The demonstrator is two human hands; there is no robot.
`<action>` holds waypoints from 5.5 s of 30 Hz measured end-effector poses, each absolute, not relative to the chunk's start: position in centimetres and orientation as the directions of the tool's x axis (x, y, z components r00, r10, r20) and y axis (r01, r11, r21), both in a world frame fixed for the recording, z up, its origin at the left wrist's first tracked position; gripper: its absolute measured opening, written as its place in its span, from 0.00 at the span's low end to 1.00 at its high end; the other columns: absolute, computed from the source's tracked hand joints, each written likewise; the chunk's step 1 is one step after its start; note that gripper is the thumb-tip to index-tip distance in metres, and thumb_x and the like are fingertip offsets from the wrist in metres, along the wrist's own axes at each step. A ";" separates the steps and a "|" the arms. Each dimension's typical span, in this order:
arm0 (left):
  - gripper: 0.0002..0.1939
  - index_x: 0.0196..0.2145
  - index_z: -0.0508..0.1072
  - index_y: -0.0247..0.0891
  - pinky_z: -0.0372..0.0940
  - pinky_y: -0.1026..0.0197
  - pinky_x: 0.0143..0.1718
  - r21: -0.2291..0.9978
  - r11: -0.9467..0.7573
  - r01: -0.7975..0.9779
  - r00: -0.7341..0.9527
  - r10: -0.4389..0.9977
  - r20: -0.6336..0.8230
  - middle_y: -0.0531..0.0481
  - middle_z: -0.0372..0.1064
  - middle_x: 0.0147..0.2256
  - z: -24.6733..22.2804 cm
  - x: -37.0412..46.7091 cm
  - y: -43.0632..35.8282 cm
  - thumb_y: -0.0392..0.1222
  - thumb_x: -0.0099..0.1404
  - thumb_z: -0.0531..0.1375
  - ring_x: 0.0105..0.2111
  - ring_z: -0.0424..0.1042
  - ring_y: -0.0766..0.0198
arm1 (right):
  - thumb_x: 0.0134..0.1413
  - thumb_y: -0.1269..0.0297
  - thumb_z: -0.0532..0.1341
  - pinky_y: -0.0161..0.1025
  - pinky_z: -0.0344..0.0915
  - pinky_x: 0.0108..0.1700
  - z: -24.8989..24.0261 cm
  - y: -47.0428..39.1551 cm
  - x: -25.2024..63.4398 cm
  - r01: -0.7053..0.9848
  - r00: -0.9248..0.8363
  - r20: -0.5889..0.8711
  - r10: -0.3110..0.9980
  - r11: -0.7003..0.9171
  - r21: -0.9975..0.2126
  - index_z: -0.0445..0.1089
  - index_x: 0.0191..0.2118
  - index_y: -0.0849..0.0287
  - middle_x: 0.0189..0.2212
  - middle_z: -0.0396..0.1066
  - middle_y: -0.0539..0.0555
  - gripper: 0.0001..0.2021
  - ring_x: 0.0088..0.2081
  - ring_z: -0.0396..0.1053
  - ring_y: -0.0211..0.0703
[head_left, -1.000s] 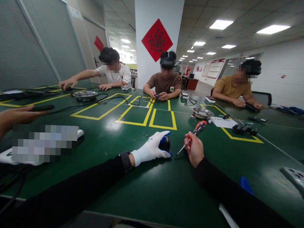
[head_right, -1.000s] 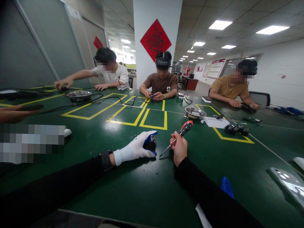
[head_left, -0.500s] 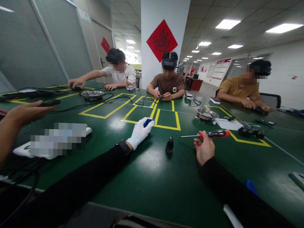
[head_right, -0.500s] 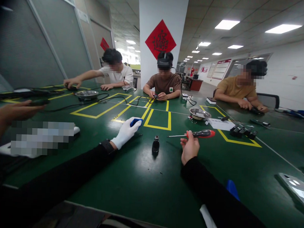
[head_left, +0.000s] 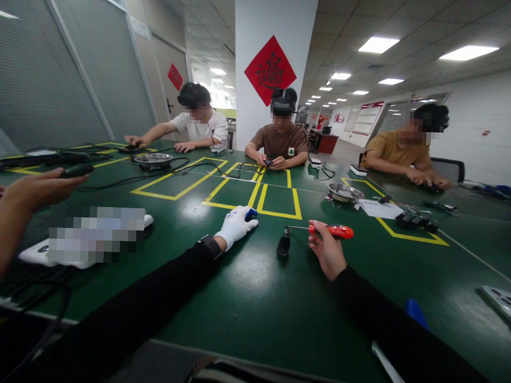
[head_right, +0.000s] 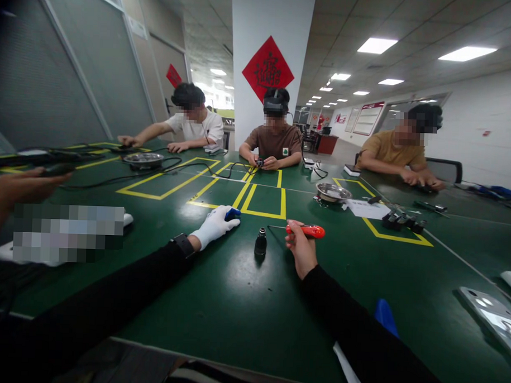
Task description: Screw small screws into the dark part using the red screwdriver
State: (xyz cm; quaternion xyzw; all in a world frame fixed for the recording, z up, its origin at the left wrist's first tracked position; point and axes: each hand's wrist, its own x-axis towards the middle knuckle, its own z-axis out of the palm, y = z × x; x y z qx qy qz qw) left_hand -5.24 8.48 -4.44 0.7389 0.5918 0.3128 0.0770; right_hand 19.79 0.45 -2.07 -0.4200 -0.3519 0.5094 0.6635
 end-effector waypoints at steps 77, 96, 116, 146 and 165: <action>0.18 0.39 0.74 0.36 0.65 0.59 0.46 0.713 -0.412 0.567 0.056 0.883 0.466 0.46 0.72 0.40 -3.4 -3.8 7.2 0.52 0.59 0.57 0.41 0.71 0.59 | 0.45 0.66 0.65 0.34 0.69 0.34 -2.2 0.9 20.4 -0.533 0.088 0.012 0.996 0.057 -0.844 0.67 0.35 0.56 0.33 0.74 0.51 0.09 0.31 0.72 0.37; 0.17 0.28 0.75 0.35 0.63 0.64 0.33 0.835 -0.499 0.231 -0.119 0.838 0.533 0.49 0.70 0.28 -0.8 -0.5 2.0 0.52 0.60 0.57 0.29 0.67 0.66 | 0.46 0.84 0.52 0.46 0.62 0.46 -1.1 0.2 21.4 0.734 -0.571 0.356 0.740 0.654 -0.181 0.68 0.40 0.55 0.49 0.66 0.57 0.19 0.45 0.66 0.48; 0.18 0.20 0.64 0.34 0.57 0.67 0.25 0.896 -0.444 -0.012 0.061 0.894 0.444 0.55 0.58 0.21 0.0 2.6 -3.2 0.48 0.62 0.56 0.22 0.59 0.71 | 0.51 0.71 0.61 0.40 0.62 0.35 0.3 -3.2 17.7 0.602 -0.301 0.877 0.375 0.788 -0.131 0.69 0.33 0.57 0.29 0.70 0.53 0.03 0.32 0.66 0.42; 0.28 0.53 0.67 0.39 0.61 0.56 0.54 0.679 -0.559 0.475 0.395 0.825 0.403 0.47 0.69 0.50 -2.4 0.9 0.6 0.39 0.53 0.63 0.49 0.68 0.57 | 0.59 0.67 0.56 0.39 0.60 0.39 0.2 -1.3 19.7 0.653 -0.638 0.585 0.501 0.755 0.066 0.73 0.35 0.60 0.33 0.74 0.53 0.08 0.34 0.69 0.40; 0.25 0.49 0.70 0.40 0.62 0.55 0.51 0.643 -0.604 0.471 0.434 0.793 0.427 0.47 0.72 0.45 -2.1 0.7 0.7 0.42 0.52 0.65 0.45 0.71 0.56 | 0.60 0.68 0.53 0.39 0.57 0.35 0.3 -1.2 20.1 0.627 -0.711 0.497 0.497 0.768 0.130 0.73 0.36 0.56 0.34 0.74 0.53 0.11 0.32 0.67 0.39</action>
